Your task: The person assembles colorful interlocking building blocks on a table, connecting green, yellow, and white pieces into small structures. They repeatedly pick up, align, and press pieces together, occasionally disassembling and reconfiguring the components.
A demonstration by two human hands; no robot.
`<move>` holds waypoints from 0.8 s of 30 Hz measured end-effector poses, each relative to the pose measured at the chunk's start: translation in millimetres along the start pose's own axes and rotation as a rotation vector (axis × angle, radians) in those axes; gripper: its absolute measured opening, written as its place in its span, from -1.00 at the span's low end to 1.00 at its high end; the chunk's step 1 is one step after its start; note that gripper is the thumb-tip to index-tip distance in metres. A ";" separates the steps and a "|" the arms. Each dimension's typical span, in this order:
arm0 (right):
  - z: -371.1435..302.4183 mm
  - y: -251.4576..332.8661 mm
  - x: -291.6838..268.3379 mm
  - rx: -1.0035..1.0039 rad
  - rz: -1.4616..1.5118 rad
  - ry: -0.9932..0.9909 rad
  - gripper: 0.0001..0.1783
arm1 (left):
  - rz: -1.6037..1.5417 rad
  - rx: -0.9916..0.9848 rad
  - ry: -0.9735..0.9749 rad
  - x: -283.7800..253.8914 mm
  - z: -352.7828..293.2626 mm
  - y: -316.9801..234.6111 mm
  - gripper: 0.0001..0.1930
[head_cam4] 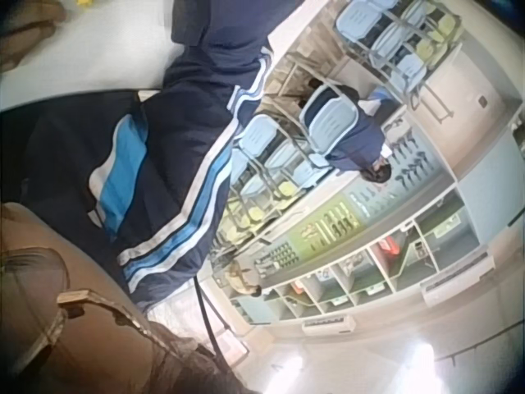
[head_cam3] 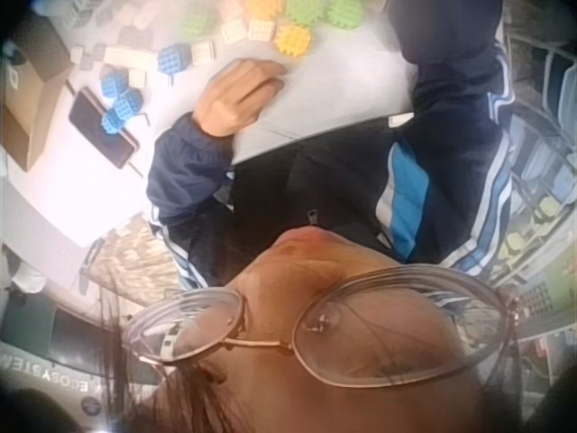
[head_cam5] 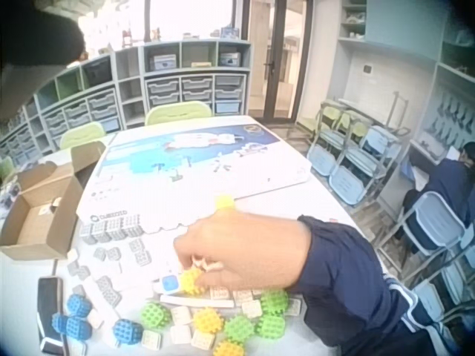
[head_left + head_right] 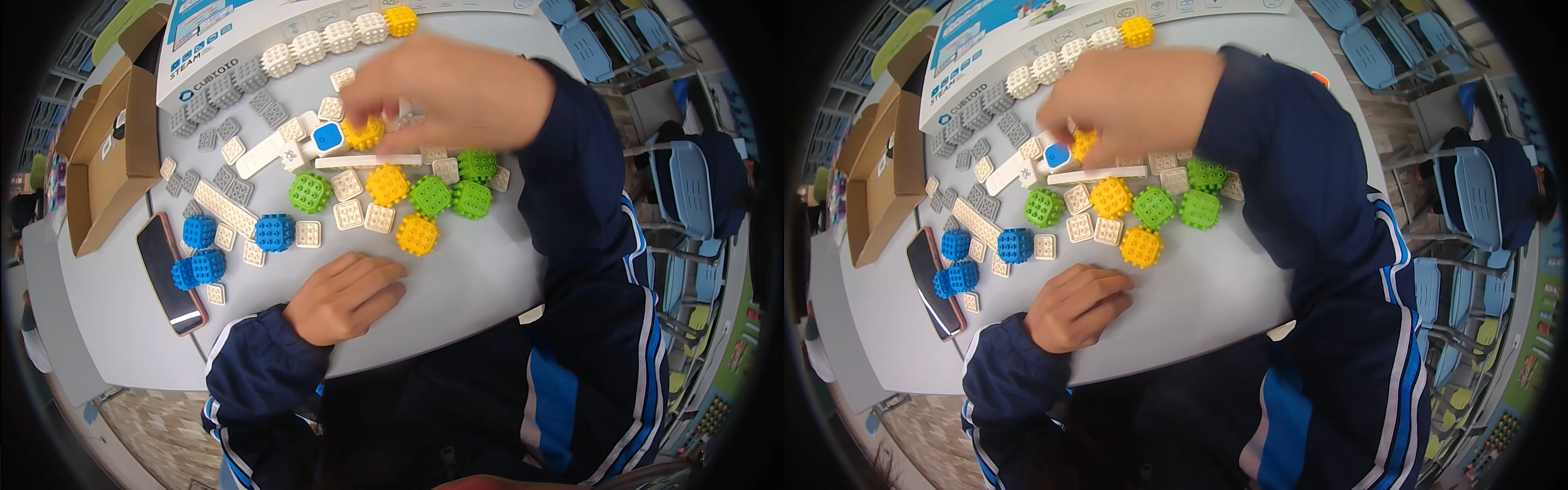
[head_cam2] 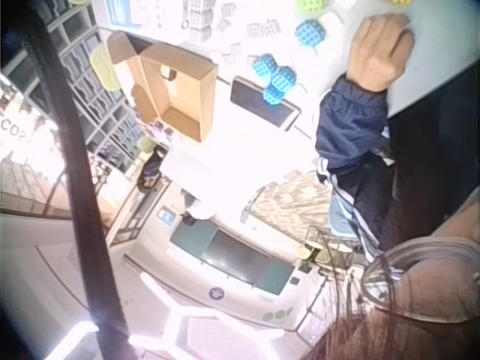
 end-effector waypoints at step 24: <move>-32.2 -118.6 -74.2 0.249 -0.185 -0.323 -0.62 | 0.000 -0.010 0.013 -2.2 0.9 0.0 -0.72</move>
Point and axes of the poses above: each hand's wrist, its own z-axis towards the middle knuckle, its own x-axis out of the palm, y = z × x, the point moved 5 cm from there along z, towards the middle knuckle, and after that the axes turned 6 degrees about -y, right-handed, at the moved point
